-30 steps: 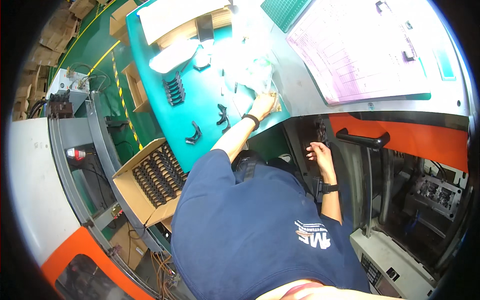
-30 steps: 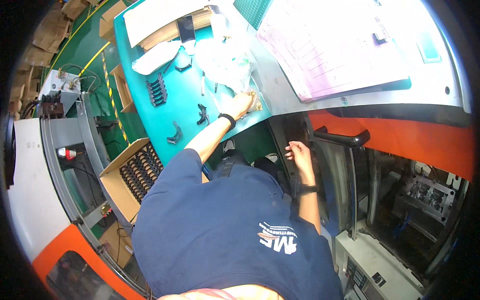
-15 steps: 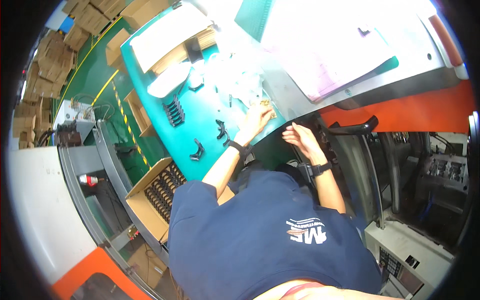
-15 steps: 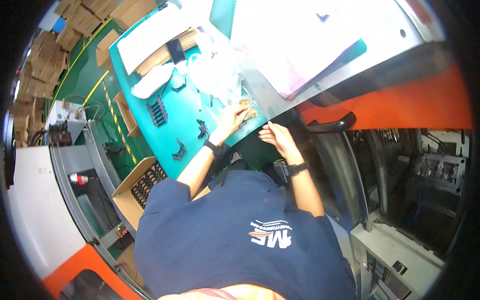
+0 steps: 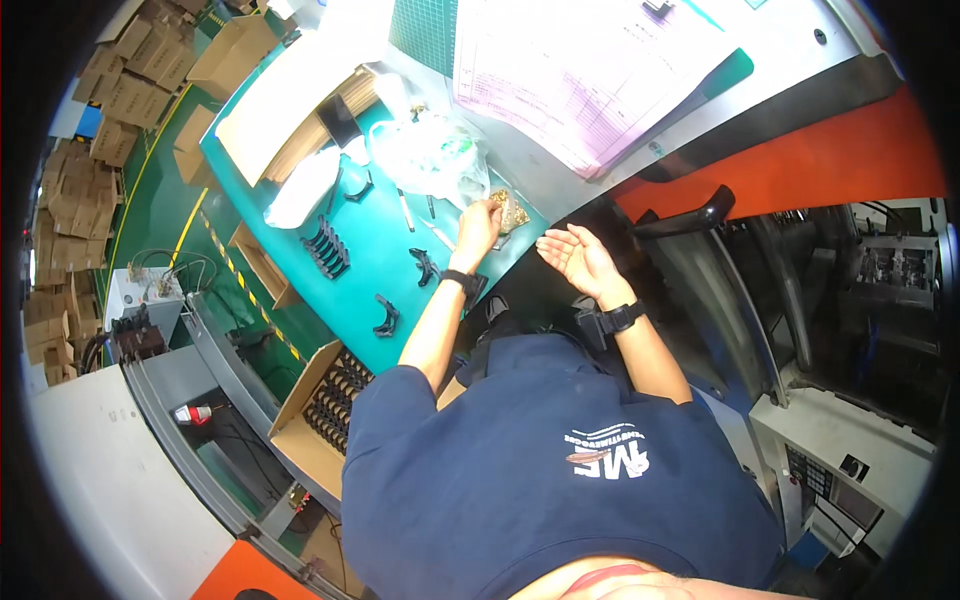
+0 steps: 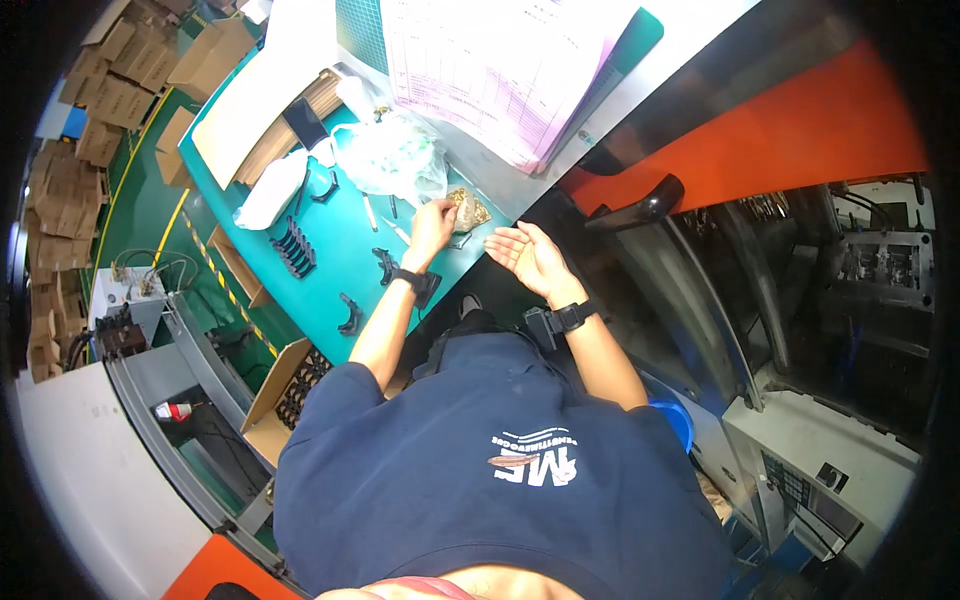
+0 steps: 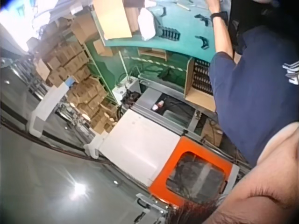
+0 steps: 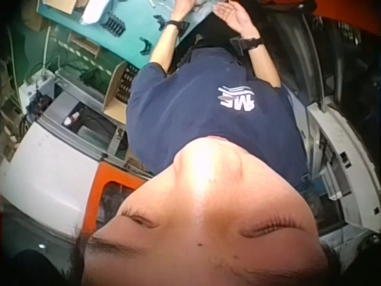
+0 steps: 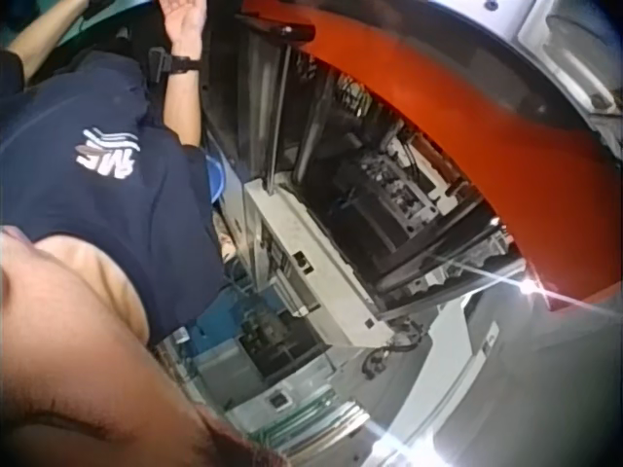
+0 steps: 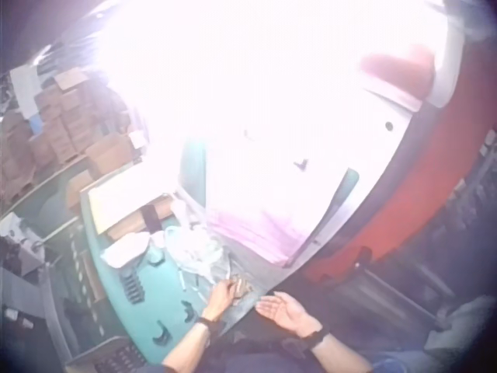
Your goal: Opening an injection molding machine, removing plastic parts, and using a tool to debur the edges before inspection.
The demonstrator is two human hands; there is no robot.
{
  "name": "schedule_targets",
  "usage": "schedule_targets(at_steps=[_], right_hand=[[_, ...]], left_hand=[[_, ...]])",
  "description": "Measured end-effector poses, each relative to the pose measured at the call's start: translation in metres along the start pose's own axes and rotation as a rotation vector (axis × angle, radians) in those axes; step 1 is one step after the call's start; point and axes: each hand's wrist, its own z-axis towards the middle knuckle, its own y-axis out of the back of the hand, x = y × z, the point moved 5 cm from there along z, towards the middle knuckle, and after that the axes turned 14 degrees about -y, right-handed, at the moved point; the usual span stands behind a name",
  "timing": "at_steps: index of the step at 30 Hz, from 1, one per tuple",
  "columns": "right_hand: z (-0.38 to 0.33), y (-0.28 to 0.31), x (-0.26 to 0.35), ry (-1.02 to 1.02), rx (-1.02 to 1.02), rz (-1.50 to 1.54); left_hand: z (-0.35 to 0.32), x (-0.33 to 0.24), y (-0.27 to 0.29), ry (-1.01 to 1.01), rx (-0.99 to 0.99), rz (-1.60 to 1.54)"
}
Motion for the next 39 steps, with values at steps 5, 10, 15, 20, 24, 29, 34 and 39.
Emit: schedule_targets(at_steps=[5, 10, 15, 20, 24, 29, 34, 39], right_hand=[[-0.019, 0.010, -0.001, -0.007, -0.025, -0.009], [-0.036, 0.029, 0.001, 0.037, -0.072, -0.035], [-0.039, 0.034, -0.002, 0.028, -0.055, -0.053], [-0.041, 0.038, -0.002, 0.025, -0.069, -0.077], [-0.043, 0.034, -0.007, 0.022, -0.108, -0.102], [-0.041, 0.036, -0.012, 0.016, -0.090, -0.099], [-0.045, 0.038, -0.013, 0.024, -0.087, -0.082], [-0.047, 0.036, -0.013, 0.028, -0.096, -0.067]], left_hand=[[0.000, 0.063, -0.054, -0.090, 0.123, 0.304], [0.002, 0.056, -0.080, -0.063, 0.206, 0.532], [0.004, 0.065, -0.075, 0.025, 0.304, 0.529], [0.003, 0.056, -0.068, -0.014, 0.251, 0.500], [-0.003, 0.057, -0.063, -0.060, 0.140, 0.486], [-0.005, 0.059, -0.058, -0.068, 0.071, 0.375], [-0.004, 0.048, -0.042, -0.109, -0.007, 0.229], [-0.004, 0.031, -0.027, -0.115, -0.073, 0.192]])
